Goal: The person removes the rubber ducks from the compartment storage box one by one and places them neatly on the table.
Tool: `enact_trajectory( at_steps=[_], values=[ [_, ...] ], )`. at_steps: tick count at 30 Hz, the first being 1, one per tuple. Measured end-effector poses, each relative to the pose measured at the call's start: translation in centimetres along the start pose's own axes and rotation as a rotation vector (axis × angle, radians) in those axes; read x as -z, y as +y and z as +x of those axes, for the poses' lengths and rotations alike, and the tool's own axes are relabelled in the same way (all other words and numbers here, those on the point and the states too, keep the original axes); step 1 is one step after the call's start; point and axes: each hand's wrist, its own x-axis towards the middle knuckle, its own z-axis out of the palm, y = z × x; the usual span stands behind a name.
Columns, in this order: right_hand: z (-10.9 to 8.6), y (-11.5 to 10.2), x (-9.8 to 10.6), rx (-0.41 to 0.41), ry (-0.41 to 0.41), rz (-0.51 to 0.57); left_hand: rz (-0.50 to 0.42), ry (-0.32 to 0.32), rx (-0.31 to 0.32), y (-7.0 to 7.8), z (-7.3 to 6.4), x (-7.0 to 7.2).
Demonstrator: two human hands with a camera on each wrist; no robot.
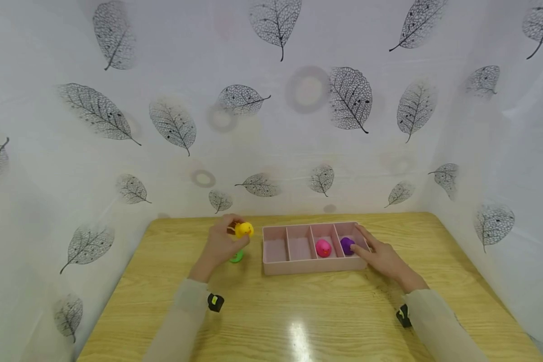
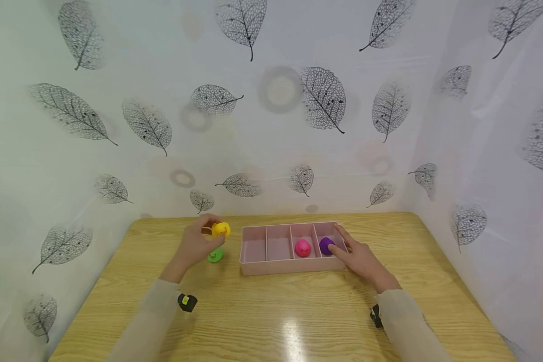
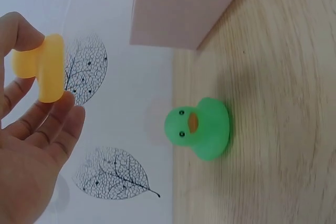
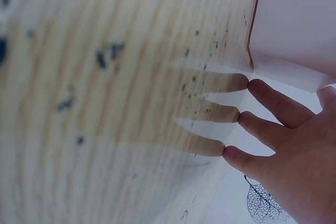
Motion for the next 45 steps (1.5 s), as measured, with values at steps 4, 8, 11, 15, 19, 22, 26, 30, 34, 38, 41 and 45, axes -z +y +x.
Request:
enact_trajectory(
  at_steps=[4,8,11,15,19,22,26,30,34,38,41,45],
  values=[
    [0.0,-0.1,0.1,0.002,-0.003,-0.001,0.02,0.02,0.01,-0.4,-0.4,0.9],
    [0.0,-0.1,0.1,0.005,-0.001,-0.001,0.041,0.044,0.007,-0.8,-0.8,2.0],
    [0.0,0.0,0.1,0.006,0.0,0.0,0.051,0.069,0.003,-1.2,-1.2,2.6],
    [0.0,0.0,0.1,0.005,-0.003,0.002,0.066,0.09,0.011,-1.7,-1.7,3.5],
    [-0.1,-0.1,0.1,0.004,-0.004,0.001,0.08,0.105,0.025,-2.4,-2.3,4.4],
    [-0.1,-0.2,0.1,0.005,-0.004,-0.001,0.093,0.116,0.03,-3.0,-2.7,5.1],
    [-0.2,-0.3,0.2,0.004,-0.001,0.0,0.1,0.128,0.034,-3.6,-3.2,5.8],
    [-0.2,-0.2,0.2,0.004,0.001,0.005,0.089,0.143,0.033,-3.8,-3.6,6.2],
    [-0.2,-0.1,0.1,0.005,0.004,0.002,0.084,0.146,0.033,-4.2,-4.0,6.2],
    [-0.2,0.0,0.1,0.009,0.005,-0.002,0.1,0.119,0.077,-4.8,-4.6,6.1],
    [-0.1,0.1,0.0,0.01,0.004,-0.002,0.11,0.089,0.128,-5.4,-5.0,6.1],
    [-0.1,0.1,0.0,0.013,0.005,-0.001,0.137,0.068,0.16,-6.1,-5.3,6.1]
  ],
)
